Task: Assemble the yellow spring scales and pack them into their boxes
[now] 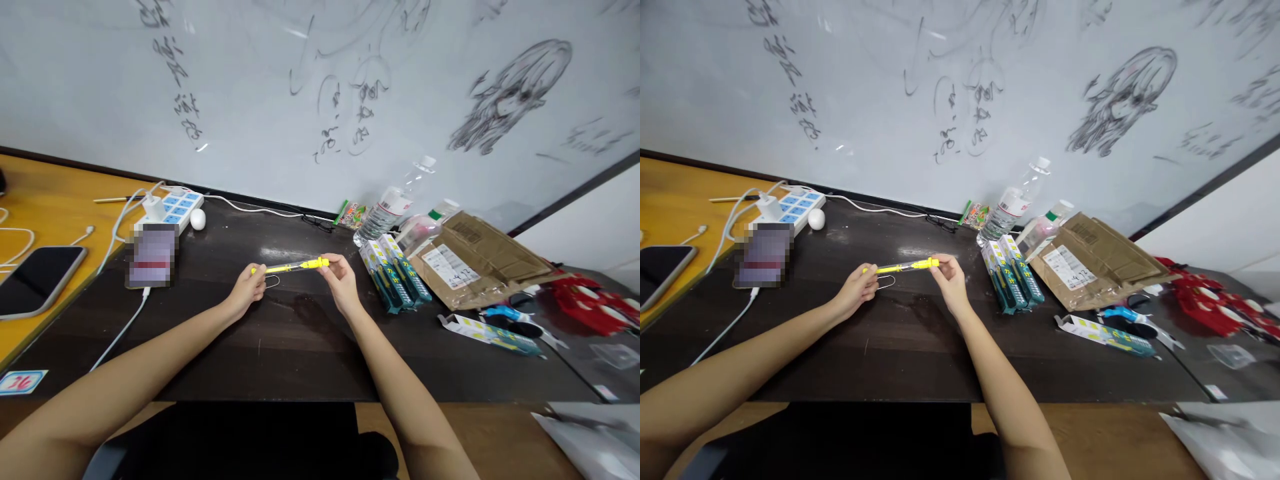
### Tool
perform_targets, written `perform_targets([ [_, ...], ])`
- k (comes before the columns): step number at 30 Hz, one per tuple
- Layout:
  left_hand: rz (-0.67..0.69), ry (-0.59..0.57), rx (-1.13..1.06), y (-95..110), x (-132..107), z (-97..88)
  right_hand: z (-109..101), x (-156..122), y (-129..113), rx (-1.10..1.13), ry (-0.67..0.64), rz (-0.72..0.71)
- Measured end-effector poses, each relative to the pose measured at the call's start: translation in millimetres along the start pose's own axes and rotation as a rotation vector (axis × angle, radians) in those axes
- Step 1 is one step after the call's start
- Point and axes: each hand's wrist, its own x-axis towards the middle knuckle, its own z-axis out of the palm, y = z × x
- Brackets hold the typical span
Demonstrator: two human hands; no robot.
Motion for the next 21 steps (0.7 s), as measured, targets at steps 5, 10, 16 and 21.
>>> perform_targets([
  [5,-0.032,-0.007,-0.016,-4.1,-2.5,0.5,-2.7,1.3,-3.5,-0.032,-0.028,-0.044],
  [10,-0.029,-0.014,-0.037,-3.9,-4.1,2.6,-0.2,1.0,-1.5,-0.022,0.016,0.005],
  [16,-0.009,-0.010,-0.044,-2.1,-5.0,4.9,2.8,0.4,0.8,0.009,0.075,0.010],
  [21,-0.006,-0.010,-0.044,-2.9,-4.7,4.9,3.6,-0.3,-2.3,0.008,0.081,-0.004],
])
